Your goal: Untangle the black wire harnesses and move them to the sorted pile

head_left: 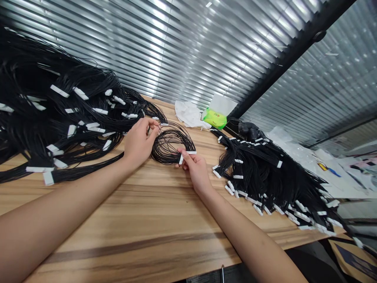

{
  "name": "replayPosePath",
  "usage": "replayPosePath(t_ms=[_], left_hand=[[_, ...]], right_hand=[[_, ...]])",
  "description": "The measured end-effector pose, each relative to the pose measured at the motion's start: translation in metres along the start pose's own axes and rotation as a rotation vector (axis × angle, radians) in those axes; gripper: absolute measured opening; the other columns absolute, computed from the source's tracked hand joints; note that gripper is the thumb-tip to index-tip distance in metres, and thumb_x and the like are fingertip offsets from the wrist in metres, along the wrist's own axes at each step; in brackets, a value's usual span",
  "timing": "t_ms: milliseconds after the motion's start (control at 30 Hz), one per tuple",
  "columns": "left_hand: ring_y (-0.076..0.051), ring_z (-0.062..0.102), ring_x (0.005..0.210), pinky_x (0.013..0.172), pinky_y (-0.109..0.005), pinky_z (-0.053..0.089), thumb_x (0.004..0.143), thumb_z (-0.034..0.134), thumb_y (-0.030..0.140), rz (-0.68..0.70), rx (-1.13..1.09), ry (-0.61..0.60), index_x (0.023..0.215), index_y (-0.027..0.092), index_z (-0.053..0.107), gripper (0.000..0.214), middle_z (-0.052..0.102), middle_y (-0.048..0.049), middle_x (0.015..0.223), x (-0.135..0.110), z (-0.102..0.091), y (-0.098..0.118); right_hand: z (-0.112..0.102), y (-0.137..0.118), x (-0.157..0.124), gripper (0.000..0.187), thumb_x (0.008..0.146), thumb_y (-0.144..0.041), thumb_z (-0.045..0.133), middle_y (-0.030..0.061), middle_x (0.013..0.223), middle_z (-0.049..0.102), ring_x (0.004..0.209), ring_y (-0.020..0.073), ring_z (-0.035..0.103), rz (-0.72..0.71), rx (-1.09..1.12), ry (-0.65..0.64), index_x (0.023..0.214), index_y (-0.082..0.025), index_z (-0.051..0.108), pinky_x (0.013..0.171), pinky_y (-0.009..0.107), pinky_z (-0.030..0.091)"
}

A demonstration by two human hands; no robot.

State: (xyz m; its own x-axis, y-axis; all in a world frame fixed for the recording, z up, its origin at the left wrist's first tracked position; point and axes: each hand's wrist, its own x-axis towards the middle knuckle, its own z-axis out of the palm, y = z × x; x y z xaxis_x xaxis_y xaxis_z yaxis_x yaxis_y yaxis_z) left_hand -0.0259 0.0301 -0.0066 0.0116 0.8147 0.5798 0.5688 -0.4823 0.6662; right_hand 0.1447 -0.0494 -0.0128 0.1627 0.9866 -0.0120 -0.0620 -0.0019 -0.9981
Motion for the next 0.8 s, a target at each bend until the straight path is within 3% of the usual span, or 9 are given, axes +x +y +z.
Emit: replayPosePath(t_ms=[233, 467, 567, 800], left_hand=[[-0.012, 0.05, 0.065, 0.061, -0.025, 0.04, 0.091, 0.048, 0.031, 0.006, -0.194, 0.054, 0.1, 0.022, 0.056, 0.015, 0.062, -0.001, 0.088, 0.0, 0.004, -0.003], [-0.016, 0.06, 0.095, 0.085, -0.03, 0.045, 0.093, 0.044, 0.032, -0.001, -0.311, -0.009, 0.103, 0.021, 0.05, 0.016, 0.065, -0.0051, 0.101, 0.002, 0.01, -0.007], [-0.016, 0.06, 0.1, 0.088, -0.03, 0.046, 0.094, 0.041, 0.033, 0.002, -0.348, -0.033, 0.104, 0.021, 0.047, 0.016, 0.064, -0.0067, 0.105, 0.003, 0.014, -0.011], [-0.015, 0.059, 0.085, 0.08, -0.028, 0.048, 0.096, 0.038, 0.036, -0.081, -0.354, 0.014, 0.105, 0.02, 0.053, 0.024, 0.062, -0.0041, 0.088, 0.003, 0.012, -0.01]], right_hand=[[0.0, 0.0, -0.001, 0.047, 0.074, -0.057, 0.061, -0.004, 0.051, 0.049, 0.049, 0.0113, 0.048, -0.013, -0.056, -0.018, 0.091, -0.014, 0.073, 0.048, 0.024, 0.031], [0.0, -0.001, -0.001, 0.042, 0.075, -0.05, 0.062, -0.003, 0.052, 0.054, 0.05, 0.0108, 0.045, -0.01, -0.055, -0.034, 0.093, -0.014, 0.073, 0.051, 0.024, 0.032], [0.0, -0.002, -0.003, 0.041, 0.075, -0.05, 0.062, -0.0029, 0.052, 0.054, 0.049, 0.0107, 0.044, -0.005, -0.066, -0.046, 0.092, -0.015, 0.074, 0.05, 0.024, 0.031], [0.006, -0.007, -0.007, 0.038, 0.072, -0.05, 0.066, -0.0026, 0.053, 0.055, 0.049, 0.0104, 0.046, 0.016, -0.009, -0.156, 0.085, -0.016, 0.074, 0.05, 0.025, 0.036]])
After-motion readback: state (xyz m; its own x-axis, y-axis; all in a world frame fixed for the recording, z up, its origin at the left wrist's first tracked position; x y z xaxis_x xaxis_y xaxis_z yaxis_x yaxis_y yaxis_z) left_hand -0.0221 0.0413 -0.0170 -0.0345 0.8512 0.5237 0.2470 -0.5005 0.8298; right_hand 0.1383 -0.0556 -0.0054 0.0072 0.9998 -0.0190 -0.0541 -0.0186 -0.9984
